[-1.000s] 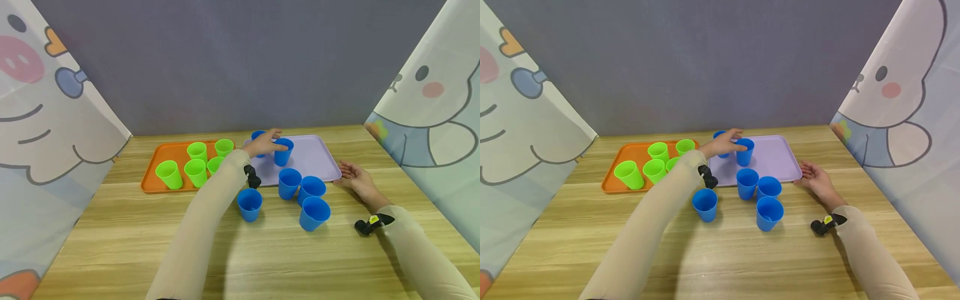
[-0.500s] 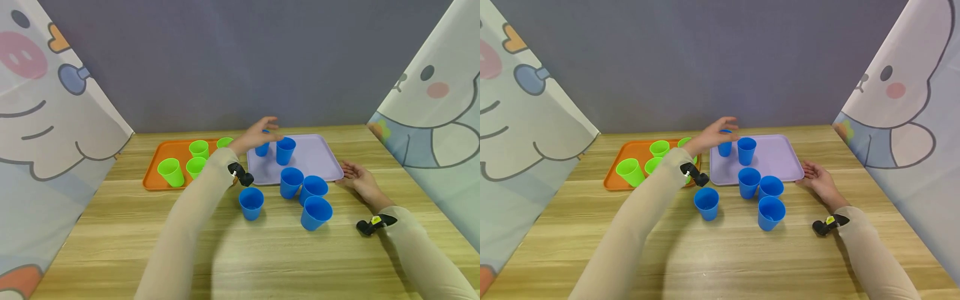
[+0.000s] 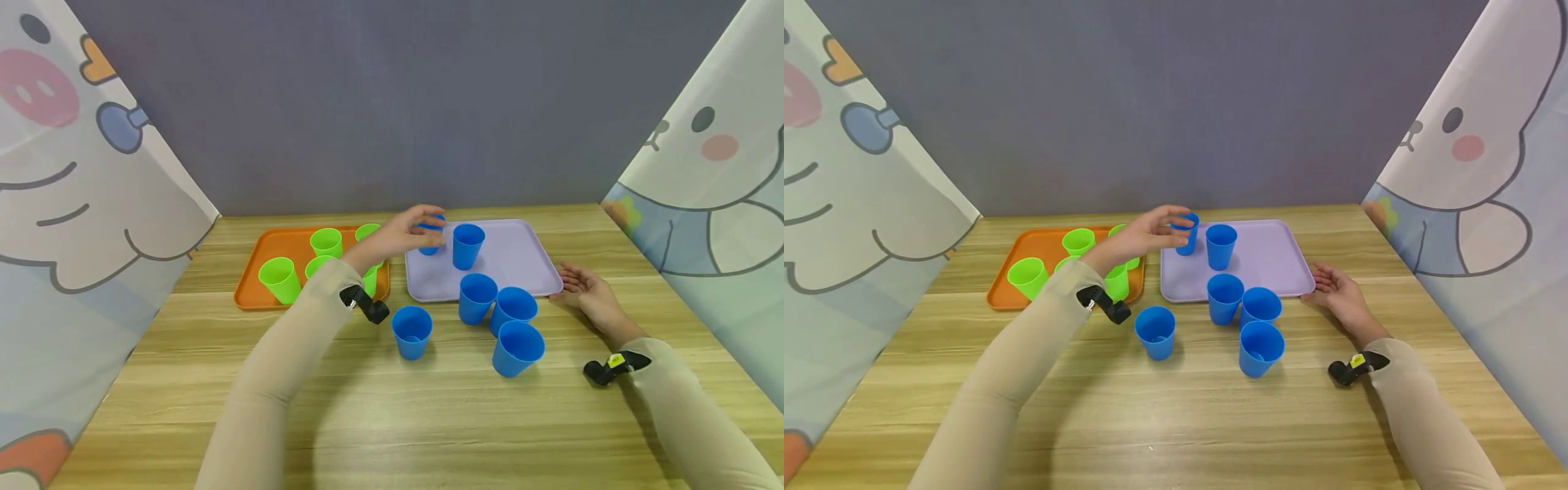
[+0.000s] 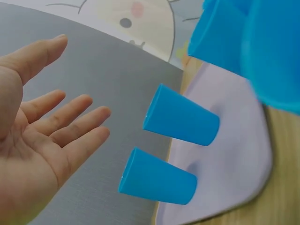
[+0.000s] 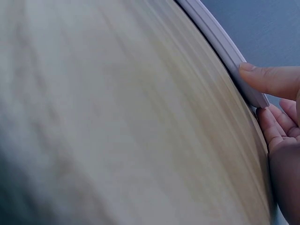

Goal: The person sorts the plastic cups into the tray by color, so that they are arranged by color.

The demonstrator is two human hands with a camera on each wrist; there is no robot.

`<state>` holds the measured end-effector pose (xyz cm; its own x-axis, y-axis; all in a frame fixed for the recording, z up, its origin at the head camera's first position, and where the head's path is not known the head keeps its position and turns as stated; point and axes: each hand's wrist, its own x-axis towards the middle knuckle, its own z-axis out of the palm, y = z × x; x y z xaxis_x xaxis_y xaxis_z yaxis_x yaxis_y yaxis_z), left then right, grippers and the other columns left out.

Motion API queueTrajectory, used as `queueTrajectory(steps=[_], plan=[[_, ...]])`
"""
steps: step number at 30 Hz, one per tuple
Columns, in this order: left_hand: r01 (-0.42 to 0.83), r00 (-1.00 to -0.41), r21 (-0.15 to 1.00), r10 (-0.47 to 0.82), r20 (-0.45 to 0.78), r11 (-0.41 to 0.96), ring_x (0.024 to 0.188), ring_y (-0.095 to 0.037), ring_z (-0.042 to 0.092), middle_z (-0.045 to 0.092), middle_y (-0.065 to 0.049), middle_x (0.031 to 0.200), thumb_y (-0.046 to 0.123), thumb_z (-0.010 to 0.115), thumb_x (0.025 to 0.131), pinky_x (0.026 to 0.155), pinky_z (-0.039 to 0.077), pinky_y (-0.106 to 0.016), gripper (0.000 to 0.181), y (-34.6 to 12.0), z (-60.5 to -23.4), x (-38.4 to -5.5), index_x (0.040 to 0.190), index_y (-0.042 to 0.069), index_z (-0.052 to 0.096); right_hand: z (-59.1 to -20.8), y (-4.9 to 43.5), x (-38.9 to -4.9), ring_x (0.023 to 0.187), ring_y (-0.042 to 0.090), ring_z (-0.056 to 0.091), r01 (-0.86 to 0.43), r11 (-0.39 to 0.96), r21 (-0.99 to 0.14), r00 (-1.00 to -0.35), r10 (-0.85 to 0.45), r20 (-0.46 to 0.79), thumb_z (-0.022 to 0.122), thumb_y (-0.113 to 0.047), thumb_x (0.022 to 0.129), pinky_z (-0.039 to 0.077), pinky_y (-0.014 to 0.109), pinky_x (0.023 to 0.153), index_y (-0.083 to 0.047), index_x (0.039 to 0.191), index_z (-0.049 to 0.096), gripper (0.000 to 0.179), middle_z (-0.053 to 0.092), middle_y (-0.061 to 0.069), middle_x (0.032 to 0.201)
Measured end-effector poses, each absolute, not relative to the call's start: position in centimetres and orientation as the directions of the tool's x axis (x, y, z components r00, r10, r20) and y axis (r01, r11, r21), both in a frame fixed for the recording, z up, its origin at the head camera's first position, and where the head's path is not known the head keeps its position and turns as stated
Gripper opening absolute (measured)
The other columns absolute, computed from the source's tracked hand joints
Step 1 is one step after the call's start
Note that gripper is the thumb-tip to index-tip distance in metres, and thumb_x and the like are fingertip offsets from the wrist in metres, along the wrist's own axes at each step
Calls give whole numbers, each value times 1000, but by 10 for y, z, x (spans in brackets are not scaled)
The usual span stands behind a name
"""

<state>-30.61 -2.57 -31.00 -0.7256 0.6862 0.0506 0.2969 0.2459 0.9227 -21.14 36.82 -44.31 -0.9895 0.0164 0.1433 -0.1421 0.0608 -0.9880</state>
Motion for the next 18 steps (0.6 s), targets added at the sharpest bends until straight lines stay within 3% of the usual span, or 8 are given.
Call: queueTrajectory(steps=[5, 9, 14, 18], plan=[[315, -667, 920, 744, 38, 236, 124, -26, 58, 53, -13, 142, 12, 67, 96, 100, 50, -35, 56, -36, -318, -292, 147, 6, 43, -443, 369, -211, 98, -1, 60, -144, 60, -988, -989, 19, 146, 68, 21, 81, 48, 9, 86, 21, 147, 17, 83, 59, -7, 112], [325, -612, 916, 791, 14, 235, 127, -23, 55, 53, -9, 143, 14, 67, 97, 101, 49, -35, 54, -47, -325, -281, 146, 7, 45, -443, 369, -211, 98, -1, 60, -139, 69, -988, -990, 18, 141, 68, 20, 82, 48, 9, 86, 21, 147, 17, 83, 59, -8, 112], [335, -479, 929, 878, 26, 156, 133, -25, 50, 48, -17, 147, 4, 65, 95, 108, 43, -36, 55, -62, -335, -272, 145, 1, 43, -442, 368, -210, 98, -2, 60, -141, 85, -986, -989, 22, 144, 69, 19, 81, 48, 9, 85, 21, 147, 18, 83, 59, -8, 111], [300, -384, 948, 923, 19, 105, 136, -29, 46, 44, -23, 149, 2, 71, 91, 114, 35, -41, 65, -74, -344, -267, 146, -6, 38, -441, 367, -210, 97, -1, 60, -146, 76, -986, -989, 24, 148, 70, 20, 81, 48, 9, 85, 21, 146, 19, 83, 59, -8, 111]])
